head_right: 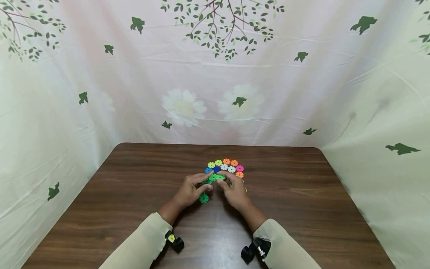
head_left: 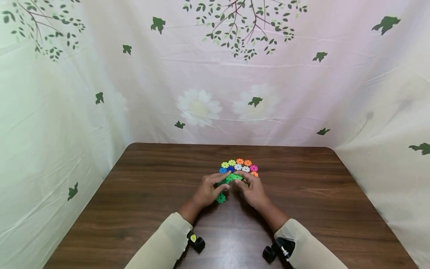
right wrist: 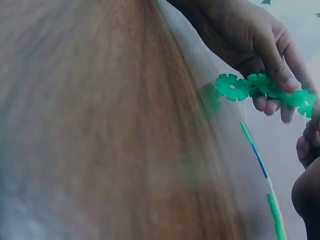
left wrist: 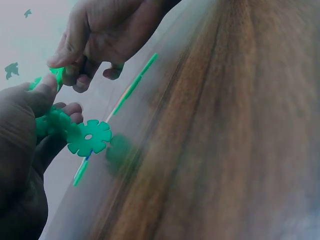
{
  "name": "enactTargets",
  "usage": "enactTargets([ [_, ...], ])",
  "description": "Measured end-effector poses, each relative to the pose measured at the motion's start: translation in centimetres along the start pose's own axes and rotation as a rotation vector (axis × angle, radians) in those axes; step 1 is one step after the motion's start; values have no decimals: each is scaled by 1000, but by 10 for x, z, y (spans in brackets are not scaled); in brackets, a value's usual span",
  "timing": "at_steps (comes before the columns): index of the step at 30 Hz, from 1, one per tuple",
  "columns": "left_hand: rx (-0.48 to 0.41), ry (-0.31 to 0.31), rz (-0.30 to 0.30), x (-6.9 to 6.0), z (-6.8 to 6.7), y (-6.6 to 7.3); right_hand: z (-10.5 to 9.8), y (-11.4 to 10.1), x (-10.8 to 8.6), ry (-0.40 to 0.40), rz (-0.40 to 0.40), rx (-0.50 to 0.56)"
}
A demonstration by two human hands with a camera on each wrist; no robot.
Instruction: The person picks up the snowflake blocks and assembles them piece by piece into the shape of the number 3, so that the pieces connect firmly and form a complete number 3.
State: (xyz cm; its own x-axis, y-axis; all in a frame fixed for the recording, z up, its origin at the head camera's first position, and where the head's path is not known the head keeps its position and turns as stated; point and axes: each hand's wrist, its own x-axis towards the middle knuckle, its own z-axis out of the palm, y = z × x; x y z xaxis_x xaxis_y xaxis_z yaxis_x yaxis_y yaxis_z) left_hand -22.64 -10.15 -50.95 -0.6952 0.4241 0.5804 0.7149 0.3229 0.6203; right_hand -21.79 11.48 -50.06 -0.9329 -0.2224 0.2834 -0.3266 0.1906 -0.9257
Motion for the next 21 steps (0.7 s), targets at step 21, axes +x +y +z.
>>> enactTargets([
  [21, -336, 57, -355, 0, 2, 1, -12, 24, 11, 159, -208, -357],
])
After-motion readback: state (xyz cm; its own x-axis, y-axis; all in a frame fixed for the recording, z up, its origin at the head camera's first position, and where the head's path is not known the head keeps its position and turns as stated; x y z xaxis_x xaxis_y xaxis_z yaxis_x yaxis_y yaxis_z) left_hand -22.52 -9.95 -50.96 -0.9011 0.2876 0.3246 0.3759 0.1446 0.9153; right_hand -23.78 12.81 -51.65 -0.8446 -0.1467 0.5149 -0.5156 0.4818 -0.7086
